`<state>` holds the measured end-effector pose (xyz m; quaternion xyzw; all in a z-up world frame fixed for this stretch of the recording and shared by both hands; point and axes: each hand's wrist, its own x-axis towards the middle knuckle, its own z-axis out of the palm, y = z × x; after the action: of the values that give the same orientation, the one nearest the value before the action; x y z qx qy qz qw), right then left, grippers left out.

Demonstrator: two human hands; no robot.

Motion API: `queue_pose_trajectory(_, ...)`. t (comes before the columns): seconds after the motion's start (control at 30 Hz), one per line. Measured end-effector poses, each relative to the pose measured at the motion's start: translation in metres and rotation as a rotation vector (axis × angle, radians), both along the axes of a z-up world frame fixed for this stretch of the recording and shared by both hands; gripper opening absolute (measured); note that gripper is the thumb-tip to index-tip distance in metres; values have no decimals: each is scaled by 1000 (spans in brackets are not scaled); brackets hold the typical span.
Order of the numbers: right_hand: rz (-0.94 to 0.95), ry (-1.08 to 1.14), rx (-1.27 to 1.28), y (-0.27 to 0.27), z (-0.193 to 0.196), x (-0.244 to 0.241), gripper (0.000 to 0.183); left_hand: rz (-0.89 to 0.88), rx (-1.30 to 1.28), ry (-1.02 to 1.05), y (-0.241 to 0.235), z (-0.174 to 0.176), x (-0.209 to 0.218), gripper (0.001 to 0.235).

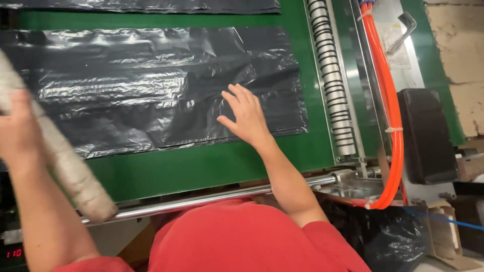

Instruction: The person wraps black rectangular items in clear plastic bags on a green conveyor belt. They use a white cylindrical roller to smooth the plastic over each item and then move the wrapped item forward along the belt.

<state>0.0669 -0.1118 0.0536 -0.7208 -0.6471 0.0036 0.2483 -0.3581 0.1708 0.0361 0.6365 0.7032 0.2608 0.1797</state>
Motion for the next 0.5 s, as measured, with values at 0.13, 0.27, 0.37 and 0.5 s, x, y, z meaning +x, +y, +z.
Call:
queue_pose_trajectory(0.13,9,21,325,-8,45,-7,43,-22,-19,-33,-1,22,3,83)
queue_pose_trajectory(0.27,-10,-90,667,-15,72,-9,40,-115,199,41,15,8,15,66)
queue_pose_trajectory(0.37,-23,-123,750,-20,81,-6,40,-253,527,126,7,7,63,48)
queue_pose_trajectory(0.5,-26,-142,809,-22,88,-2,44,-421,466,-1,-6,-19,155,59)
